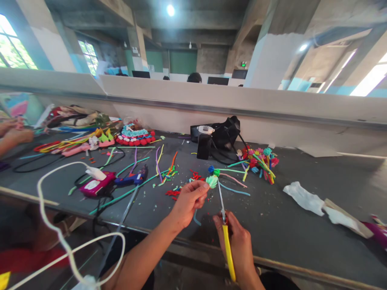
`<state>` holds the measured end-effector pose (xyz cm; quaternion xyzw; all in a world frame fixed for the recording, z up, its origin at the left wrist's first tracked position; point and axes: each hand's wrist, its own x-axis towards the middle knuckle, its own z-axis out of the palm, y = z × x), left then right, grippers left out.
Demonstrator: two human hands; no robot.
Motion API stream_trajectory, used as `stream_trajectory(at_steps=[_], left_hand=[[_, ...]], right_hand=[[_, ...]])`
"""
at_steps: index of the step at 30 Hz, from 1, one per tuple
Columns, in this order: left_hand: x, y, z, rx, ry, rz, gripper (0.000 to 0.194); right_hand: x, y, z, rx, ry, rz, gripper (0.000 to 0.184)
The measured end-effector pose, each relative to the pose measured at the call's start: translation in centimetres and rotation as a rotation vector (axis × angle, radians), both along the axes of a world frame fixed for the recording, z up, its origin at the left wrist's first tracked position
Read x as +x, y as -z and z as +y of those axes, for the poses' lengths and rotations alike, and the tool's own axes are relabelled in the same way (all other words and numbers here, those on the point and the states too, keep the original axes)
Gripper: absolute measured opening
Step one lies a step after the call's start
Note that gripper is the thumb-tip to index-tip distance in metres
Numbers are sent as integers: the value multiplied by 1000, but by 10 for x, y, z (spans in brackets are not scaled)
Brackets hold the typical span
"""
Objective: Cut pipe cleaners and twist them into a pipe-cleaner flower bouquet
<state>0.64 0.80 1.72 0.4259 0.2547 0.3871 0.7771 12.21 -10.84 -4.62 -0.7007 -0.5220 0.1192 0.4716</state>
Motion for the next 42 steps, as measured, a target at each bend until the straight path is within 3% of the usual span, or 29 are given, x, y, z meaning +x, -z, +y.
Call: stream_trajectory(at_steps=[8,15,22,42], left_hand=[[-1,-1,1,14,149,51,33],[-1,-4,5,-19,48,-2,25],[-5,-4,7,9,-57,0,23],[-4,-8,2,50,-43,34,25]], right_hand=[[11,-5,3,62,-5,50,34],[0,1,-5,24,-6,-29,33],[-7,-5,-7,-22,15,-97,41],[-3,-6,-5,-14,15,-62,40]])
